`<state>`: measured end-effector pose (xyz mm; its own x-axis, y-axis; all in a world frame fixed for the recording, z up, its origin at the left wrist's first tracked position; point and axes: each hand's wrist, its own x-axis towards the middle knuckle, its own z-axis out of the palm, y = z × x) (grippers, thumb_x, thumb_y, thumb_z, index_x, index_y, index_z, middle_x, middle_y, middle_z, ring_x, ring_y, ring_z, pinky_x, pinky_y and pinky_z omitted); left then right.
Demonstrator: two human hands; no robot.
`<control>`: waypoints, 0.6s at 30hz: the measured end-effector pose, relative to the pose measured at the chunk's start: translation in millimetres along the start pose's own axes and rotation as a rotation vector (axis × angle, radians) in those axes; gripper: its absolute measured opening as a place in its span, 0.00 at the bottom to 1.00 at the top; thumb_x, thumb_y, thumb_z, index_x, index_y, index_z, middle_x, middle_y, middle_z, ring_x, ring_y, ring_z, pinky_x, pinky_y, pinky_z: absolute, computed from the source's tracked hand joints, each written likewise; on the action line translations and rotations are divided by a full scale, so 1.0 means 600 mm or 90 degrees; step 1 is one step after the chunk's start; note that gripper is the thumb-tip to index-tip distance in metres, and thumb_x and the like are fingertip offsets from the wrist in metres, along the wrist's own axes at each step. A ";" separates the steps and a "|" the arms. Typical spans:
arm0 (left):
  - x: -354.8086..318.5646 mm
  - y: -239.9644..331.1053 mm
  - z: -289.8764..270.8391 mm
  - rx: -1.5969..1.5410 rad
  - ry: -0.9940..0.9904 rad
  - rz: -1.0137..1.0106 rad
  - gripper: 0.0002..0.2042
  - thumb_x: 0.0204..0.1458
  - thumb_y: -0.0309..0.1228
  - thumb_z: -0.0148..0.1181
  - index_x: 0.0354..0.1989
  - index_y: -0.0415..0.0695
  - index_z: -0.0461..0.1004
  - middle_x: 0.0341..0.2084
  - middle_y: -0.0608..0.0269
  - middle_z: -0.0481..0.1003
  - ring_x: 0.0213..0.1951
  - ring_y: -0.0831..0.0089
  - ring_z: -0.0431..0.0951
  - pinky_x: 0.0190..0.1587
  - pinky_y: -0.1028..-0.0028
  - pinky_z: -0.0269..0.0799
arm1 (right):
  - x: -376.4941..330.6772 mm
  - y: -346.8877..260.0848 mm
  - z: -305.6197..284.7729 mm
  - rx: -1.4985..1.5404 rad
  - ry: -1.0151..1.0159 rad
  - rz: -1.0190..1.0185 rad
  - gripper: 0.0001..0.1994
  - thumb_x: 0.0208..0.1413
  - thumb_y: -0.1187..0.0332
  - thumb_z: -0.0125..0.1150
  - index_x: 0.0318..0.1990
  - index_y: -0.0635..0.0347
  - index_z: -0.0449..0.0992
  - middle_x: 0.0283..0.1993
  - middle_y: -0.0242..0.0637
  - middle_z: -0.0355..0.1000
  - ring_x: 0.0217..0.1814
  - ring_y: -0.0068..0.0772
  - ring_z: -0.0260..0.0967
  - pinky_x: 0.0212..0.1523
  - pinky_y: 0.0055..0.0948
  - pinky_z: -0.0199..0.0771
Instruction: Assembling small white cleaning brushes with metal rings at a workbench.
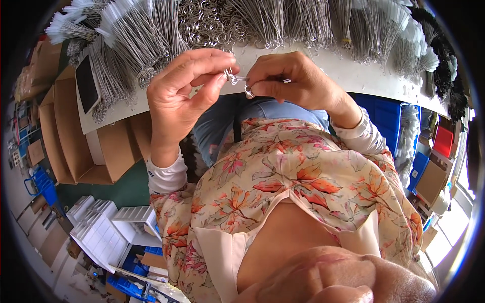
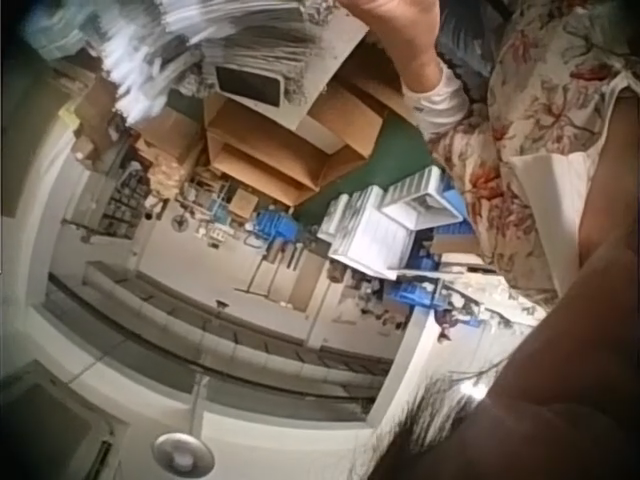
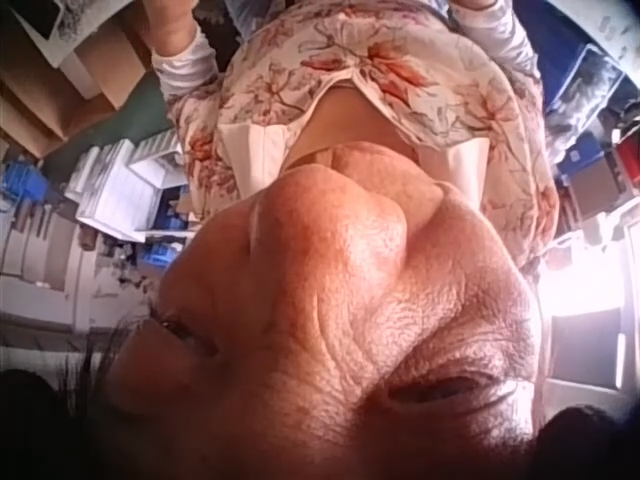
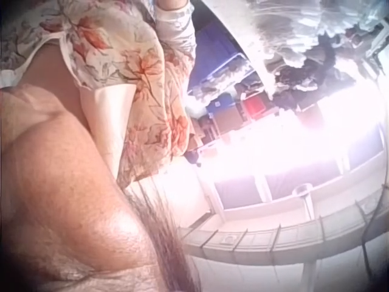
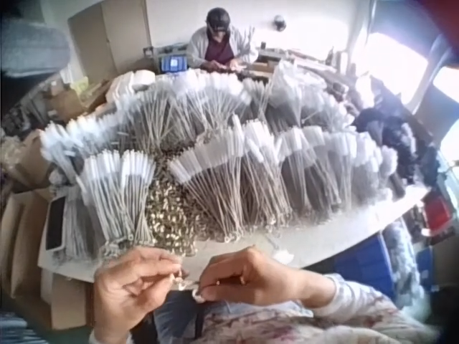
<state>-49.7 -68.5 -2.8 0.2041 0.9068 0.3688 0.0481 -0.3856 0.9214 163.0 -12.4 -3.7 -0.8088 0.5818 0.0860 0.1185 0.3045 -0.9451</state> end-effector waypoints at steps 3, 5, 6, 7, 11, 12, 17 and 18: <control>0.003 -0.002 0.026 -0.033 0.133 0.014 0.14 0.44 0.11 0.57 0.41 0.30 0.73 0.38 0.53 0.75 0.37 0.69 0.79 0.41 0.76 0.77 | -0.001 0.000 -0.002 0.188 -0.022 0.140 0.07 0.54 0.68 0.59 0.35 0.62 0.78 0.29 0.31 0.74 0.26 0.19 0.68 0.26 0.21 0.67; 0.009 0.006 0.033 0.025 0.150 0.049 0.14 0.43 0.12 0.57 0.42 0.31 0.73 0.38 0.52 0.75 0.36 0.69 0.79 0.40 0.76 0.77 | 0.002 -0.013 -0.013 0.367 0.059 0.099 0.08 0.55 0.67 0.59 0.36 0.61 0.78 0.29 0.27 0.74 0.24 0.14 0.64 0.23 0.16 0.63; 0.010 0.007 0.036 0.078 0.164 0.088 0.15 0.43 0.12 0.58 0.42 0.31 0.73 0.38 0.52 0.76 0.35 0.69 0.80 0.39 0.77 0.77 | 0.005 -0.022 -0.017 0.368 0.060 0.101 0.08 0.55 0.67 0.59 0.36 0.61 0.78 0.29 0.27 0.74 0.24 0.14 0.64 0.23 0.16 0.63; 0.011 0.003 0.038 0.092 0.178 0.112 0.16 0.41 0.12 0.59 0.42 0.31 0.73 0.37 0.52 0.76 0.33 0.70 0.80 0.38 0.77 0.77 | 0.009 -0.034 -0.019 0.364 0.103 0.101 0.08 0.55 0.67 0.59 0.36 0.61 0.78 0.29 0.27 0.74 0.24 0.13 0.63 0.23 0.14 0.63; 0.027 0.005 0.047 0.151 0.201 0.197 0.15 0.41 0.13 0.60 0.41 0.32 0.75 0.37 0.52 0.76 0.33 0.70 0.80 0.37 0.77 0.77 | 0.018 -0.046 -0.002 0.309 0.192 0.062 0.08 0.54 0.68 0.60 0.37 0.63 0.77 0.26 0.27 0.71 0.23 0.13 0.61 0.22 0.14 0.61; 0.030 0.004 0.046 0.151 0.200 0.194 0.15 0.41 0.13 0.60 0.41 0.32 0.75 0.37 0.52 0.76 0.33 0.70 0.80 0.37 0.77 0.77 | 0.018 -0.046 0.002 0.275 0.218 0.048 0.09 0.54 0.67 0.60 0.37 0.64 0.75 0.24 0.26 0.68 0.22 0.13 0.59 0.21 0.14 0.58; 0.039 0.008 0.036 0.189 0.162 0.182 0.14 0.41 0.13 0.59 0.40 0.33 0.75 0.35 0.52 0.77 0.33 0.72 0.80 0.35 0.77 0.78 | 0.025 -0.056 -0.030 0.331 0.149 0.138 0.15 0.57 0.59 0.56 0.35 0.63 0.78 0.27 0.31 0.75 0.25 0.29 0.72 0.27 0.27 0.71; 0.044 0.014 0.033 0.190 0.162 0.180 0.14 0.41 0.13 0.59 0.40 0.33 0.75 0.35 0.52 0.77 0.33 0.72 0.80 0.35 0.77 0.78 | 0.020 -0.049 -0.028 0.334 0.148 0.138 0.15 0.57 0.59 0.56 0.35 0.63 0.78 0.27 0.31 0.75 0.25 0.29 0.72 0.27 0.27 0.71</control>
<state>-24.3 -51.1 12.2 0.0056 0.7577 0.6526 0.3119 -0.6213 0.7188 159.5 -1.6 30.5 -0.6447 0.7558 -0.1148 -0.0803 -0.2163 -0.9730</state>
